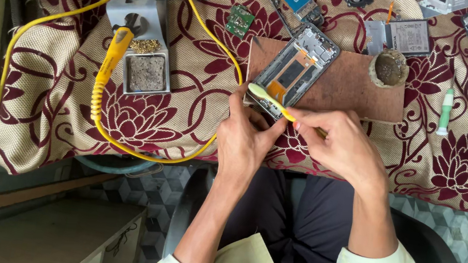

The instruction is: The person scrubs the interior of a disassembled mobile phone casing using a yellow toothbrush, then switches to a green toothbrush to continue cleaning the same area. The person holds the casing with one hand and scrubs with the other.

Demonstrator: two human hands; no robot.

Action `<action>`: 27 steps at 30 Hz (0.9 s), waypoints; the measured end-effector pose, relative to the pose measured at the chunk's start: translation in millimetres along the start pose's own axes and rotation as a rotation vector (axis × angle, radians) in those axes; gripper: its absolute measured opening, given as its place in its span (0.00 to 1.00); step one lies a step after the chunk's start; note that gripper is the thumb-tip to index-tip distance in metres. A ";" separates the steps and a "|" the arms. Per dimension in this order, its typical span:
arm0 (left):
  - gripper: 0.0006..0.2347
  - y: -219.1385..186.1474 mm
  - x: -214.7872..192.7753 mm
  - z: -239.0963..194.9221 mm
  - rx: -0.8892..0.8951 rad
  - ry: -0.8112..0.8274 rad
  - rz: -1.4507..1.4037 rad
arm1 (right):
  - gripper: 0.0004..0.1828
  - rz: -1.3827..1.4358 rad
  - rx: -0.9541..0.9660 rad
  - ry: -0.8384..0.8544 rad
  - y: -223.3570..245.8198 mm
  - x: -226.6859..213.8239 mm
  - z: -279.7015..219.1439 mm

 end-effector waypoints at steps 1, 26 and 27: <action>0.37 0.0 -0.3 0.3 0.000 -0.004 0.001 | 0.18 -0.041 0.062 0.009 -2.1 0.6 0.8; 0.44 3.8 0.4 -0.3 -0.022 -0.028 -0.014 | 0.18 0.172 0.035 -0.076 -8.8 15.3 -0.6; 0.45 3.9 0.7 -0.1 -0.022 -0.021 -0.022 | 0.18 0.177 0.037 -0.083 -10.2 15.4 -0.5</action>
Point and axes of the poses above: each hand's wrist, its own z-axis towards the middle knuckle, its own x-axis out of the palm, y = z × x, the point moved 3 cm from there along z, towards the middle knuckle, and after that the axes turned 4 degrees about -z, right-handed, at the moved point
